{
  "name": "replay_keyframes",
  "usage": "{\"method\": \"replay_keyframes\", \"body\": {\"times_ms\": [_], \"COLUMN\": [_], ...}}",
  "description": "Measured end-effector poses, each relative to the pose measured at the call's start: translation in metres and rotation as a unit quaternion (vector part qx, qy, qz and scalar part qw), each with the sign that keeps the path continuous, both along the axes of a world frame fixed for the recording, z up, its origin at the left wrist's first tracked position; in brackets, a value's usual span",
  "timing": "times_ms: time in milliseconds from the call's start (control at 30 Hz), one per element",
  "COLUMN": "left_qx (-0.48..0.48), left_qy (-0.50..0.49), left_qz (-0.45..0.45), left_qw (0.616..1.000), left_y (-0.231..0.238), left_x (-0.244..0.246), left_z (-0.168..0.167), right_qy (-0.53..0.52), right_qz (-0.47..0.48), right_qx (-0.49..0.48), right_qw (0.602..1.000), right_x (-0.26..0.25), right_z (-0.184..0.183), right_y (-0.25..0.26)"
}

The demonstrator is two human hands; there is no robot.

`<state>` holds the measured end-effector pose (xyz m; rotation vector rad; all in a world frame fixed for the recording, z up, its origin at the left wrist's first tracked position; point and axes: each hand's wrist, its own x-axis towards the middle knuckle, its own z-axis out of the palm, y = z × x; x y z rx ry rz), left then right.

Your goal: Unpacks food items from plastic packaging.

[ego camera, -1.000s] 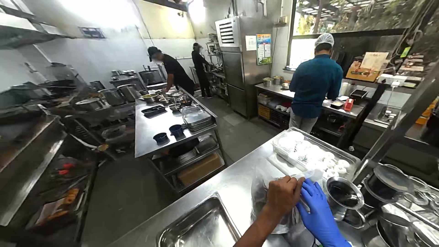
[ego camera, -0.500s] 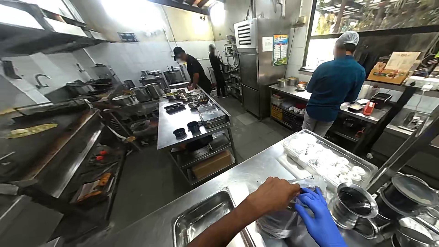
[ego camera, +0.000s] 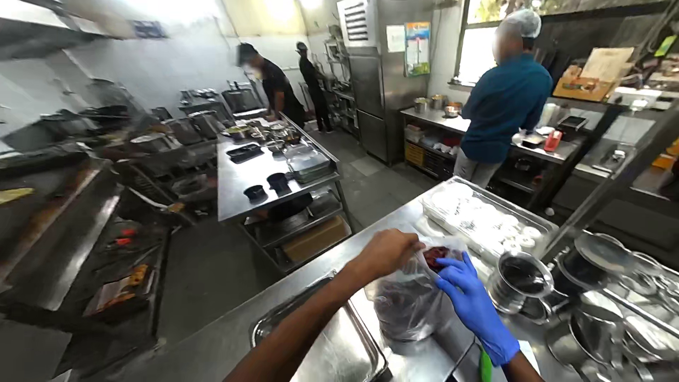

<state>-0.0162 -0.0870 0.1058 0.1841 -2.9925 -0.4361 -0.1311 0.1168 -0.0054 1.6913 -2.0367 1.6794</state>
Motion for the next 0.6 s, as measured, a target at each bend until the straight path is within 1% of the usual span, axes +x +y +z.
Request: {"method": "replay_keyframes", "body": {"times_ms": [67,133,200,267,367,433,500,600], "left_qx": [-0.004,0.007,0.055,0.095,0.129,0.188,0.229,0.258], "left_qy": [0.021,0.045,0.055,0.045,0.050,0.061,0.077,0.096], "left_qz": [0.026,0.040,0.041,0.037,0.045,0.059,0.075,0.100], "left_qw": [0.999,0.998,0.996,0.994,0.989,0.979,0.968,0.956], "left_y": [-0.002,-0.003,-0.001,0.005,0.004,-0.004,-0.006,-0.011], "left_x": [-0.001,0.000,0.003,0.005,0.006,0.008,0.014,0.021], "left_z": [-0.001,-0.004,-0.003,0.001,0.002,-0.005,-0.015,-0.022], "right_qy": [-0.002,0.023,0.063,0.069,0.046,0.023,-0.007,-0.023], "right_qz": [-0.005,-0.019,-0.047,-0.066,-0.068,-0.043,-0.017,0.011], "right_qx": [0.017,0.040,0.078,0.110,0.055,0.029,0.026,0.030], "right_qw": [1.000,0.999,0.994,0.989,0.995,0.998,1.000,0.999], "right_x": [-0.006,-0.007,0.000,0.014,0.026,0.021,0.019,0.020], "right_z": [0.000,0.003,0.009,0.014,0.015,0.014,0.012,0.013], "right_y": [-0.002,-0.007,-0.014,-0.023,-0.032,-0.032,-0.031,-0.035]}}
